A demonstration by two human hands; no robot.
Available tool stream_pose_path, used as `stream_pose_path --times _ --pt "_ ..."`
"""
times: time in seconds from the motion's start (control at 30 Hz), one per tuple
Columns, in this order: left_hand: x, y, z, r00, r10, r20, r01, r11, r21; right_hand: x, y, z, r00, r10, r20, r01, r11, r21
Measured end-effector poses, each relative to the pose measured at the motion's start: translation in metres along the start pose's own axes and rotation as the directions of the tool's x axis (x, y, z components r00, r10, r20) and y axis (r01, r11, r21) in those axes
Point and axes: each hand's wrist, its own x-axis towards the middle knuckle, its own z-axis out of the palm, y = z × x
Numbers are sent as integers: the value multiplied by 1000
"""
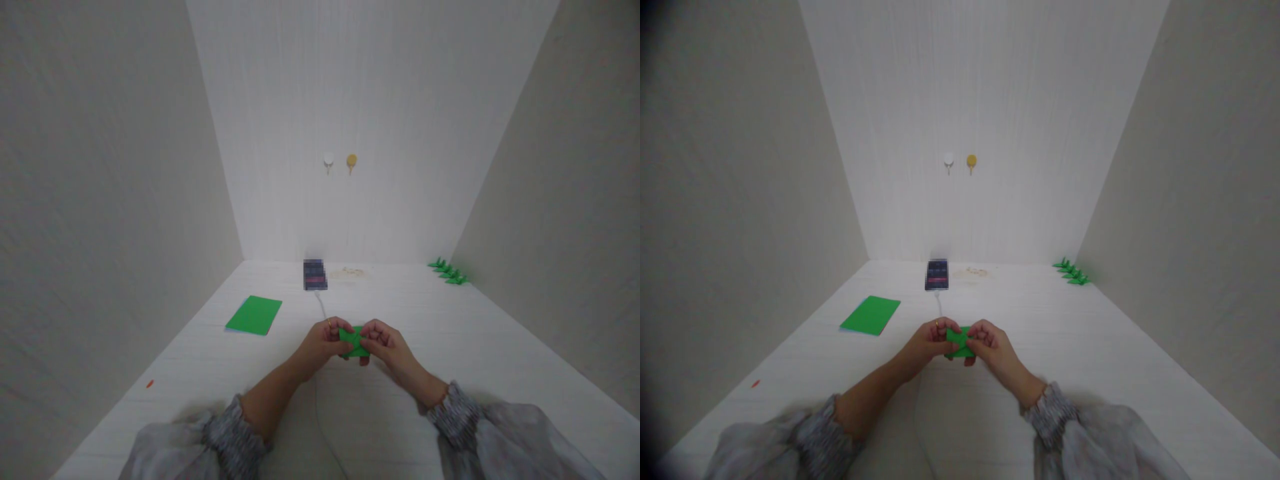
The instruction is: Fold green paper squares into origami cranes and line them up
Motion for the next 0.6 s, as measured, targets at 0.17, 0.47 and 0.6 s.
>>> stream_pose_path --times 0.17,0.47,0.6 --pt "1 -2 -1 1000 4 19 -4 1000 15 1 2 -1 1000 -17 -15 17 1000 -13" --pt "4 -9 -3 997 35 71 -38 998 54 3 10 -5 996 2 -87 -7 998 -65" --pt "4 -7 0 998 29 59 -33 998 57 3 8 -4 994 2 -112 -9 998 -62"
